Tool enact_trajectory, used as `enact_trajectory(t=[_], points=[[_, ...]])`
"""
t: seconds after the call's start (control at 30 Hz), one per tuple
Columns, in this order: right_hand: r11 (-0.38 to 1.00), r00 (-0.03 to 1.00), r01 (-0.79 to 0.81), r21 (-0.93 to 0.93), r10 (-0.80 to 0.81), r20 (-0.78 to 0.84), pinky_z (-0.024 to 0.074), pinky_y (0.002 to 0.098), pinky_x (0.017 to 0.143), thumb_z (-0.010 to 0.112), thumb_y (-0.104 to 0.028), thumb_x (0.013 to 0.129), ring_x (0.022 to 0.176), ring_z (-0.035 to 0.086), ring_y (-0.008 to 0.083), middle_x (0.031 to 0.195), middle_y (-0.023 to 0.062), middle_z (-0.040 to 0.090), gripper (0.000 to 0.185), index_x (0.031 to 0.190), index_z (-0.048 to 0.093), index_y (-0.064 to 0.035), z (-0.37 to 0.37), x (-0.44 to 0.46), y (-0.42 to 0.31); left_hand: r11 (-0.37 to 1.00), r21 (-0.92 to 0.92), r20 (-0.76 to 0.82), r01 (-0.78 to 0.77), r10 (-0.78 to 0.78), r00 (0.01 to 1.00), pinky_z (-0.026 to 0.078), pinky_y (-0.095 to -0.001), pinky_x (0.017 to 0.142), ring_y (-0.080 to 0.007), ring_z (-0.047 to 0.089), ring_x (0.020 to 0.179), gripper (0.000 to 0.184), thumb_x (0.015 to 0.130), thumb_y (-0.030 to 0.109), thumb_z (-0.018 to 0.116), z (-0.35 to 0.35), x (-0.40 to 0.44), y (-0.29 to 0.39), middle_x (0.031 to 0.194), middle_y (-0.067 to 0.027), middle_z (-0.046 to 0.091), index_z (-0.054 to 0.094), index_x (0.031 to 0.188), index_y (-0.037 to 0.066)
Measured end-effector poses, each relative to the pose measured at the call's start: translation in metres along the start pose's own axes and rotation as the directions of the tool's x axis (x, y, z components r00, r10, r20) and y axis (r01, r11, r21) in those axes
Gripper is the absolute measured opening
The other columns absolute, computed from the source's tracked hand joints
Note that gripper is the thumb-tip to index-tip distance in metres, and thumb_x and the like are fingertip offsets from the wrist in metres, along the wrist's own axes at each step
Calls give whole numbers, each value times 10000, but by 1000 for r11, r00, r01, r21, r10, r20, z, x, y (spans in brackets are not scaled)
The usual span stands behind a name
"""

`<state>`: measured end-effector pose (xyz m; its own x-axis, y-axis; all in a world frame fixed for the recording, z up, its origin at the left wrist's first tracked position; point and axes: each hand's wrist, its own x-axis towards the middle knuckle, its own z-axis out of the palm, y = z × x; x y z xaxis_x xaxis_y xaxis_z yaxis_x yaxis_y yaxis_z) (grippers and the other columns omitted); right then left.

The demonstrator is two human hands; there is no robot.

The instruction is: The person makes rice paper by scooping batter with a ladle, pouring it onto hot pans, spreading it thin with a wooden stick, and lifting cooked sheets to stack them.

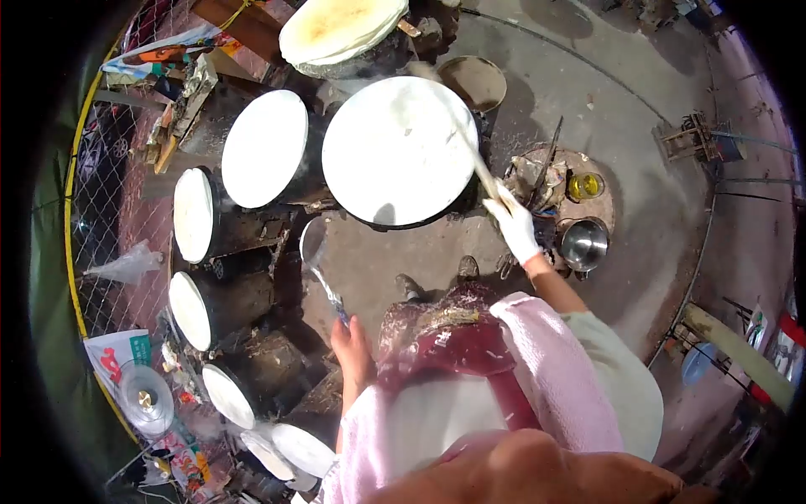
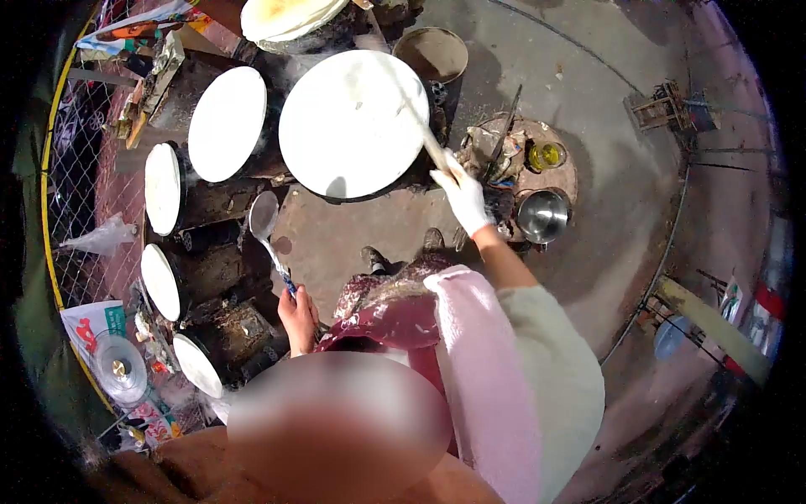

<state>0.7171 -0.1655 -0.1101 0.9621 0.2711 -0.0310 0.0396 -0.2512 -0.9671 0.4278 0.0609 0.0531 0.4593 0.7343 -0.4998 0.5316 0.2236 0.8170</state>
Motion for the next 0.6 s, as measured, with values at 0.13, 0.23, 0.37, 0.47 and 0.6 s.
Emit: enact_trajectory(t=[0.13,0.23,0.37,0.47,0.6], points=[[611,704,-710,351,629,329,268,193,355,658,-263,902,415,386,24,643,-81,503,281,1152,642,-135,-9,-47,-35,987,116,78,-108,100,992,264,-212,356,-40,347,411,171,976,151,509,13,38,-10,577,57,397,441,831,91],[773,814,-574,269,503,291,273,196,370,665,-296,892,418,382,30,633,-77,494,318,1162,640,-131,-13,-31,-38,985,66,203,-160,144,969,277,-217,364,-48,361,420,178,970,150,513,38,76,18,587,41,411,440,820,88],[775,801,-588,234,517,300,277,206,378,656,-328,888,422,374,40,627,-65,477,394,1208,616,-103,-23,-3,-8,978,27,360,-206,183,915,296,-235,374,-71,390,432,178,961,156,518,83,145,64,601,22,431,467,821,59],[771,743,-625,123,539,396,286,217,402,666,-330,876,462,382,38,655,-58,484,449,1246,599,-83,-24,-12,-48,990,-36,501,-137,137,854,323,-253,393,-94,417,440,183,927,119,533,127,202,102,606,-2,453,469,782,27],[958,952,-282,51,273,138,398,195,574,671,-259,887,660,478,28,775,-66,583,419,1247,605,-55,-24,-52,-24,988,-119,615,-98,151,774,344,-264,425,-123,431,449,152,899,83,536,175,258,125,630,-45,484,517,797,-27]])
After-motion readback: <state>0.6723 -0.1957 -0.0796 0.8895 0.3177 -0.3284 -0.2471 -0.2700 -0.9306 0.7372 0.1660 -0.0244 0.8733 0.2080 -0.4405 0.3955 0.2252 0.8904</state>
